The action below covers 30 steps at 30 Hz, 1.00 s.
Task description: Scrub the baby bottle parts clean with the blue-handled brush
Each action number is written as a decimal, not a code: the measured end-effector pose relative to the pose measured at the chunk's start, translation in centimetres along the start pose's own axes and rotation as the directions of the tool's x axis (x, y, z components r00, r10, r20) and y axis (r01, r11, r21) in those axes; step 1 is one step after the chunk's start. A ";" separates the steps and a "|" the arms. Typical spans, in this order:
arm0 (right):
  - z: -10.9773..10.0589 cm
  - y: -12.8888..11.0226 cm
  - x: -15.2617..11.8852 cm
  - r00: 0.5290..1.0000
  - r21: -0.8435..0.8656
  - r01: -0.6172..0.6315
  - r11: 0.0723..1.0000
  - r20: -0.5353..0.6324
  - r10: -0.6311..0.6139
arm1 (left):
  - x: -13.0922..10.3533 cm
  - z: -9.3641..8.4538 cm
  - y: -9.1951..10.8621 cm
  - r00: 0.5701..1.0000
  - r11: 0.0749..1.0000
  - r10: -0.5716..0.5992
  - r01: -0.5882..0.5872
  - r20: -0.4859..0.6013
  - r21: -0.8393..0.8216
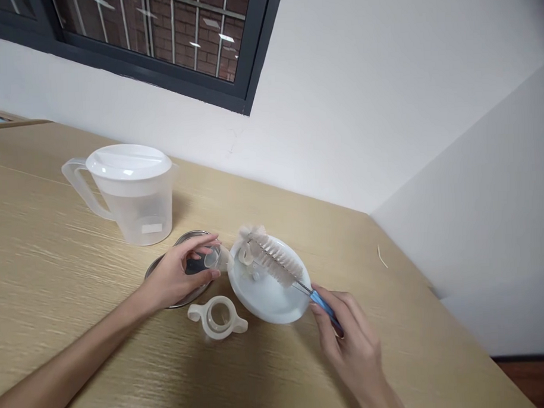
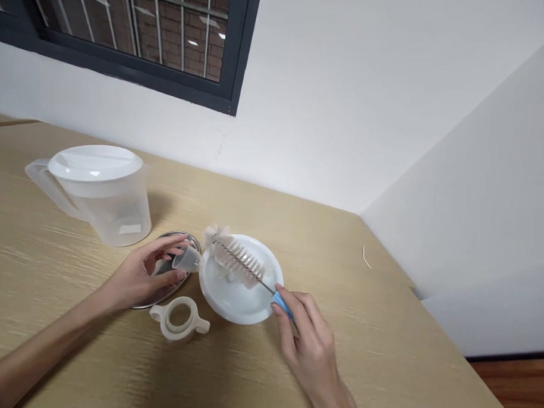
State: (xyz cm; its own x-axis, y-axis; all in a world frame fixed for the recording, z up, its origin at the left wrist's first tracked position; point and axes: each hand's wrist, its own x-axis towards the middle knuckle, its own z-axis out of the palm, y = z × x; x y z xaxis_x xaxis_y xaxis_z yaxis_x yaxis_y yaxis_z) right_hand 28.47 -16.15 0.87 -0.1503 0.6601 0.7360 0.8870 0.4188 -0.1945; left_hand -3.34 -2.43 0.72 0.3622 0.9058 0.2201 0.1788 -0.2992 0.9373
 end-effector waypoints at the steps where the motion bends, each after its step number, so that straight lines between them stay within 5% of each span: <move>1: 0.0 0.0 0.0 1.000 0.001 0.000 1.000 -0.001 0.000 | 0.0 0.0 0.1 1.000 1.000 -0.013 0.013 0.000 0.002; 9: 0.2 -0.5 -0.1 0.996 0.051 0.037 0.998 0.078 -0.041 | 0.0 0.3 -0.3 0.999 0.989 0.046 -0.044 0.010 -0.142; 16: 0.4 0.2 -0.1 0.999 -0.026 -0.032 0.999 0.037 0.033 | 0.3 0.1 -0.5 1.000 0.994 0.029 -0.030 -0.007 -0.101; 23: 0.0 -0.9 -0.1 0.997 0.056 0.042 0.998 0.057 -0.046 | 0.4 -0.1 -0.1 0.999 1.000 0.014 -0.013 -0.040 0.018; 30: 0.2 0.2 0.2 0.998 -0.023 -0.044 0.999 0.054 0.045 | 0.2 0.0 0.2 1.000 0.997 0.002 -0.004 -0.025 -0.076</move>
State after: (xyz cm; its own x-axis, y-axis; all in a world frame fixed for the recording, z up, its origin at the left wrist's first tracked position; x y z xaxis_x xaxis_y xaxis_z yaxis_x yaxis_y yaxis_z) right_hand 28.53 -15.78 0.84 -0.1336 0.7112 0.6901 0.9024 0.3752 -0.2120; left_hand -3.22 -2.35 0.92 0.3399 0.9123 0.2285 0.1070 -0.2789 0.9543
